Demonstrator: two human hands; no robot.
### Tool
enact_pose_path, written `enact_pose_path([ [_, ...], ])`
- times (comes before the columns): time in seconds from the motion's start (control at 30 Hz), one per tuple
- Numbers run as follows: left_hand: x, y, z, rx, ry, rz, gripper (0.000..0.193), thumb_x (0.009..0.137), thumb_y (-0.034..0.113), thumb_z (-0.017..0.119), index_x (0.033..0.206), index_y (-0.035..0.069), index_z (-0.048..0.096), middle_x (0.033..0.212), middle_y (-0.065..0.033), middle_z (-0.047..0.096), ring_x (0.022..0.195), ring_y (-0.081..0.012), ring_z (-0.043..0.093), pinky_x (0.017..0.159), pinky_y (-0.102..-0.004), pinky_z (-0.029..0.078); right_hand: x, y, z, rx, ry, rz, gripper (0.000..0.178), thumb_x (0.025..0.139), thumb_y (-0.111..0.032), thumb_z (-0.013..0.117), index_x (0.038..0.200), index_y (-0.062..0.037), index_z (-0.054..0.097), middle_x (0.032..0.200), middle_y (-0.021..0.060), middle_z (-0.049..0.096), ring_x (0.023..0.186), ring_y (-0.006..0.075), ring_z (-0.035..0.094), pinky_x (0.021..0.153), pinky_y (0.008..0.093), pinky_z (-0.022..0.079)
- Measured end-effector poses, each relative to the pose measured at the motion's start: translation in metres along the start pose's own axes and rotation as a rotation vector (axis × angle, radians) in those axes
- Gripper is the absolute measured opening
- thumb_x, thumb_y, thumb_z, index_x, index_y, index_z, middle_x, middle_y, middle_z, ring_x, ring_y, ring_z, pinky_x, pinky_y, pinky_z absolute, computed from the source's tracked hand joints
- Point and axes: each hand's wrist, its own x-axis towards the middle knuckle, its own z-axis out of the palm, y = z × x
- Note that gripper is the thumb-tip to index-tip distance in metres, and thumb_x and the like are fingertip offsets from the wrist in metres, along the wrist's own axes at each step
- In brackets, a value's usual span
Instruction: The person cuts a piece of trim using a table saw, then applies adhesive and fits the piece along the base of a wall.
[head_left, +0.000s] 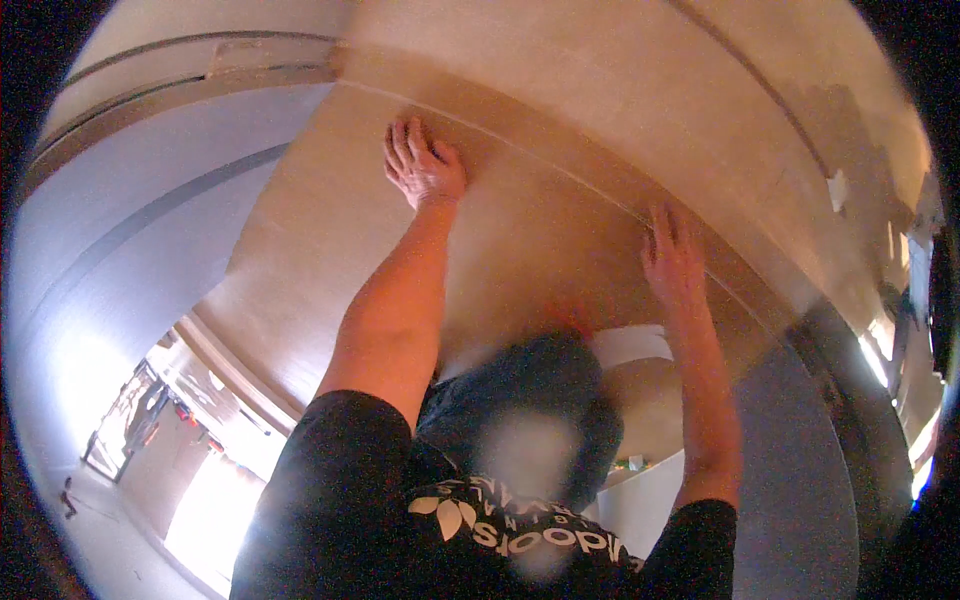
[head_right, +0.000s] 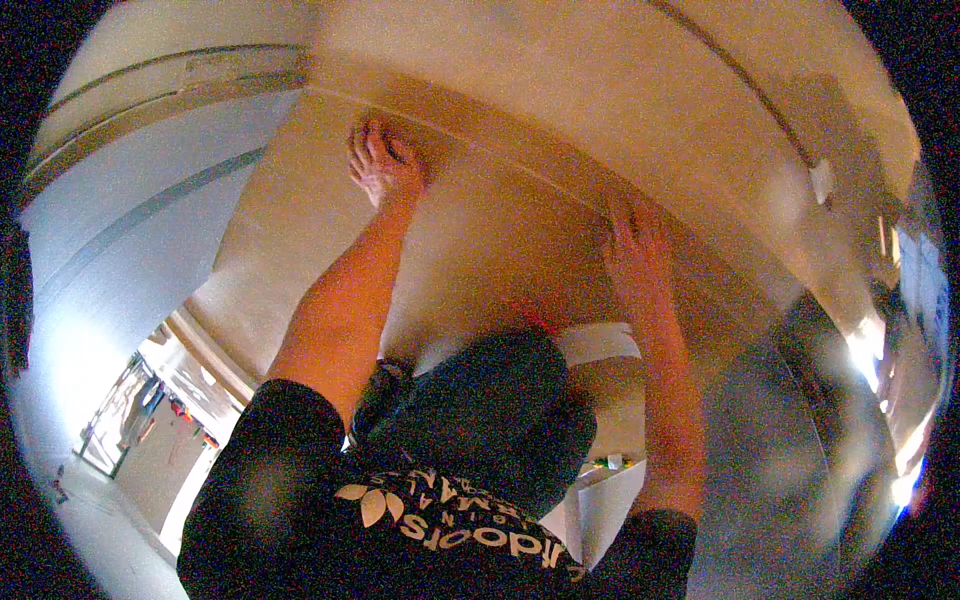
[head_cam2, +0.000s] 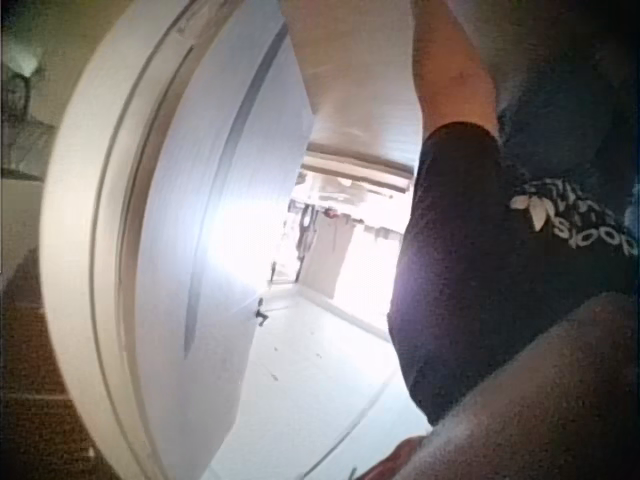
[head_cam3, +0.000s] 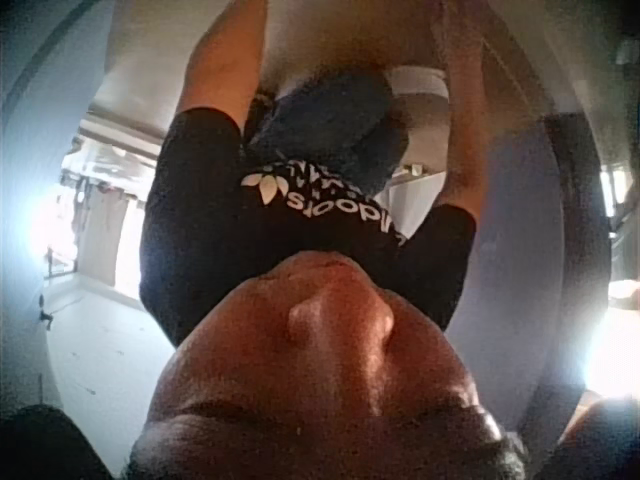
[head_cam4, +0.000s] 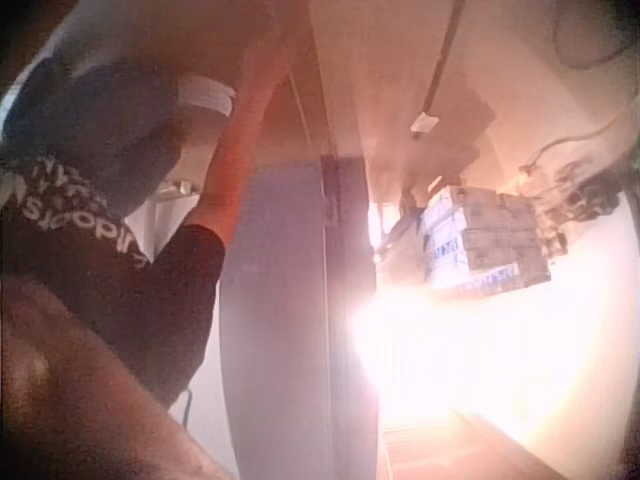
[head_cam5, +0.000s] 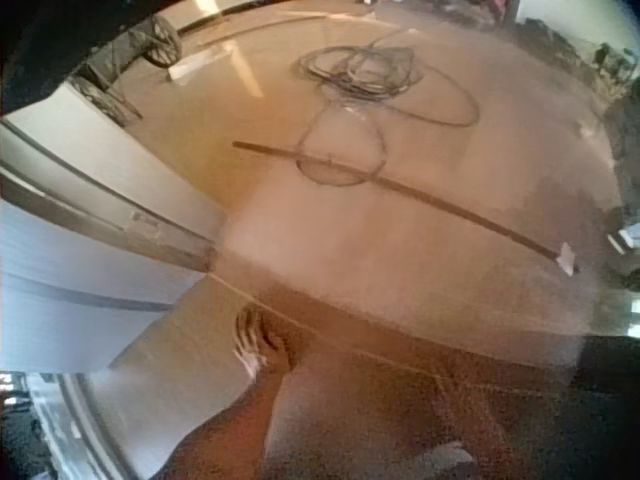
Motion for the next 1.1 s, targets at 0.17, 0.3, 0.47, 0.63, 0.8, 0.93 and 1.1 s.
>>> enact_pose_path([
  [0.17,-0.003,-0.010,0.012,0.090,0.015,0.016,0.051,0.095,0.025,0.055,0.145,0.013,0.053,0.156,-0.0142,0.047,0.145,-0.0378,0.040,0.117,-0.0576,0.031,0.087,-0.032,0.001,-0.085,-0.152,-0.183,0.048,0.090,-0.013,0.058,0.138,-0.0104,0.058,0.136,0.0188,0.059,0.130,0.0389,0.055,0.108,0.0476,0.048],
  [0.3,0.001,-0.025,-0.016,0.134,0.055,-0.033,0.049,0.096,0.025,0.053,0.144,0.015,0.055,0.156,-0.0142,0.048,0.144,-0.0387,0.043,0.115,-0.0586,0.034,0.099,-0.065,0.001,-0.201,-0.040,-0.165,0.033,0.088,-0.018,0.061,0.118,-0.0029,0.067,0.116,0.0160,0.065,0.112,0.0345,0.063,0.093,0.0470,0.056],
  [0.47,0.005,0.000,-0.022,0.008,0.080,0.065,0.051,0.095,0.028,0.059,0.144,0.017,0.054,0.155,-0.0114,0.049,0.145,-0.0336,0.043,0.114,-0.0615,0.034,0.090,-0.055,-0.007,-0.263,0.057,-0.174,0.035,0.088,-0.018,0.061,0.118,-0.0011,0.067,0.112,0.0164,0.066,0.111,0.0364,0.063,0.092,0.0485,0.056],
  [0.63,0.011,-0.015,-0.025,0.098,0.120,0.109,0.049,0.095,0.028,0.059,0.142,0.017,0.054,0.153,-0.0102,0.051,0.143,-0.0320,0.046,0.113,-0.0619,0.035,0.090,-0.073,-0.011,-0.279,0.050,-0.143,0.036,0.090,-0.019,0.061,0.121,-0.0018,0.066,0.111,0.0164,0.066,0.113,0.0366,0.062,0.093,0.0496,0.055],
  [0.8,0.009,-0.024,-0.019,0.128,0.111,0.046,0.049,0.096,0.028,0.058,0.143,0.017,0.053,0.155,-0.0083,0.050,0.144,-0.0313,0.044,0.114,-0.0621,0.034,0.083,-0.082,-0.022,-0.179,0.072,-0.063,0.039,0.092,-0.020,0.060,0.126,-0.0023,0.062,0.117,0.0175,0.064,0.114,0.0351,0.062,0.092,0.0500,0.055],
  [0.93,0.005,-0.008,-0.029,0.138,0.047,-0.007,0.053,0.097,0.028,0.057,0.148,0.018,0.050,0.159,-0.0063,0.045,0.150,-0.0294,0.037,0.118,-0.0599,0.030,0.084,-0.078,-0.027,-0.179,0.043,-0.065,0.042,0.093,-0.020,0.060,0.131,-0.0028,0.059,0.123,0.0185,0.062,0.117,0.0349,0.061,0.094,0.0499,0.054],
  [1.1,0.000,0.008,-0.036,0.037,0.077,0.035,0.053,0.097,0.026,0.056,0.149,0.019,0.051,0.159,-0.0060,0.045,0.149,-0.0294,0.038,0.117,-0.0590,0.031,0.080,-0.065,-0.020,-0.256,0.123,-0.107,0.041,0.093,-0.020,0.059,0.131,-0.0035,0.060,0.122,0.0171,0.061,0.115,0.0331,0.060,0.094,0.0487,0.053],
])
